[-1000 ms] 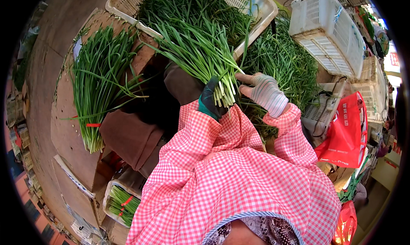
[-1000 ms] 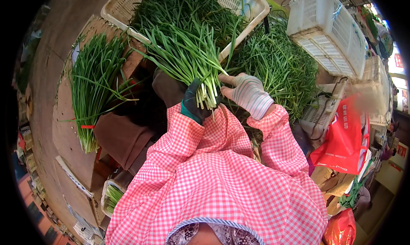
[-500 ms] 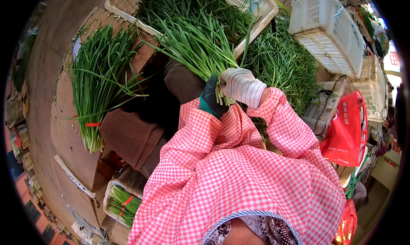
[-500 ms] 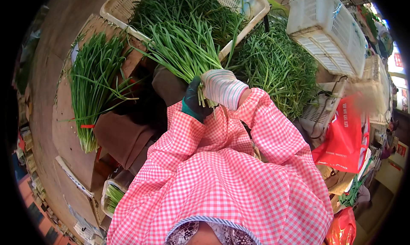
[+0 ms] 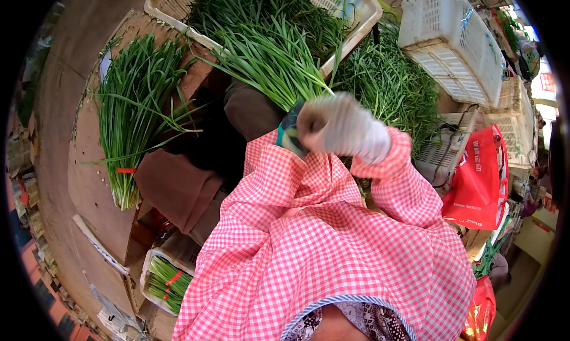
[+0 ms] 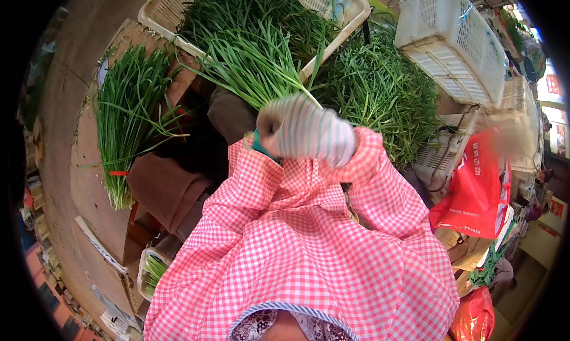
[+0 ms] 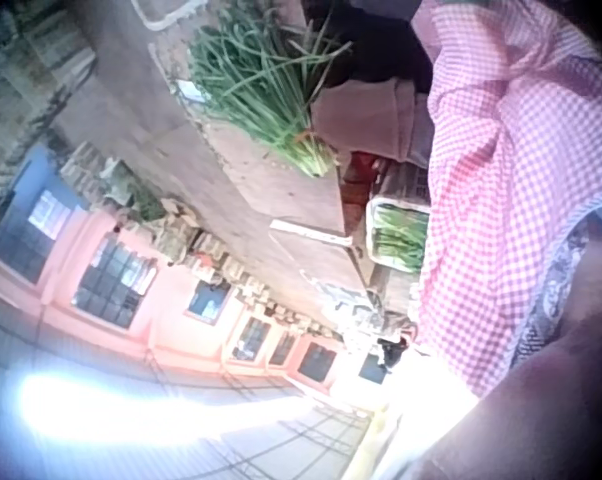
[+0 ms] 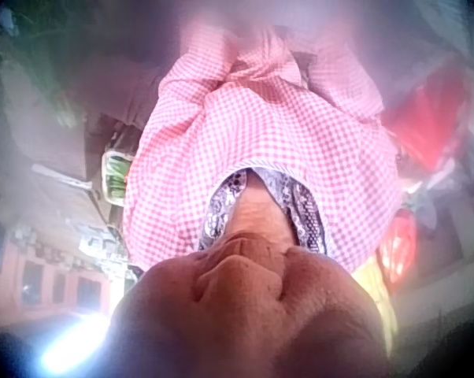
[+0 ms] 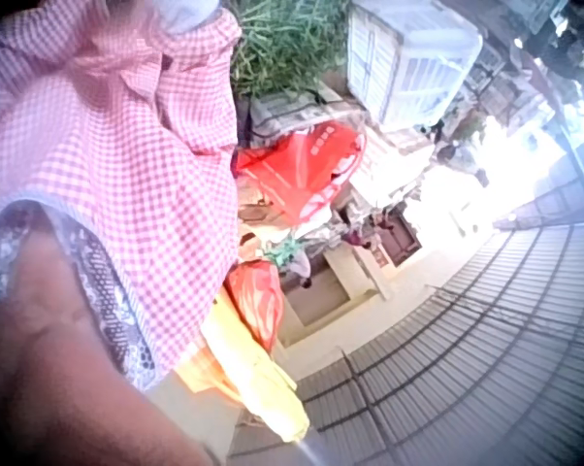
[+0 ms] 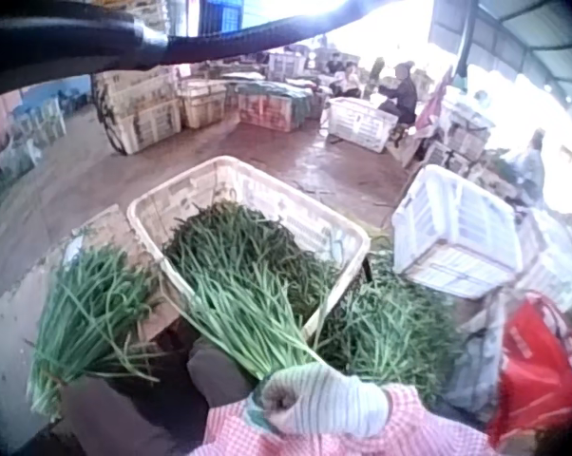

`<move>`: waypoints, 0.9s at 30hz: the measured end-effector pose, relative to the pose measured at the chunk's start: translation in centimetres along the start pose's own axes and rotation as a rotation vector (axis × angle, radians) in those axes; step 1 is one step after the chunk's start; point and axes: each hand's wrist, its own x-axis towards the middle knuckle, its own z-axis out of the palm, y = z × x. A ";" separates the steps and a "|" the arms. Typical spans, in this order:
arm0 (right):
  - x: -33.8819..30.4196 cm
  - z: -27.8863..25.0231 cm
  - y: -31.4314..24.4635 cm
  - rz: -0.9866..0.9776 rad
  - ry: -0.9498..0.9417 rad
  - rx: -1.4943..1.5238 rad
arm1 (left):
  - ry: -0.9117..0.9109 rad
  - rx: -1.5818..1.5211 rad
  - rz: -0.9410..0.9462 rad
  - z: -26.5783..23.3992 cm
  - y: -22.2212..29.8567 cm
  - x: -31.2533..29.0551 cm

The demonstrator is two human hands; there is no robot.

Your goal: The person sorts chives by pulling handfuls from large crates, aligning the stems, and bundling them onto a wooden work surface. The person uses their hands to pick through the greens, removes individual stray leaves, and secures a bundle with a red rubber band.

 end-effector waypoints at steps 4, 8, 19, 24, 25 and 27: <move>-0.3 -10.2 1.5 -0.097 0.726 -0.106 | -0.007 -0.331 -0.230 1.9 1.6 -1.5; -5.3 -17.3 7.2 0.296 1.054 -0.042 | 0.005 -0.398 -0.239 2.9 1.9 -1.4; 0.6 3.1 6.2 0.188 -0.090 -0.504 | -0.012 -0.491 -0.309 1.3 0.9 -0.8; 0.7 4.9 8.1 0.239 -0.021 -0.492 | 0.010 -0.506 -0.352 0.9 0.4 -1.0; 0.1 5.1 7.7 0.251 -0.030 -0.432 | 0.029 -0.503 -0.342 0.8 0.4 -1.0; -1.9 4.3 7.1 0.078 0.050 -0.290 | 0.032 -0.562 -0.328 0.9 0.8 -1.0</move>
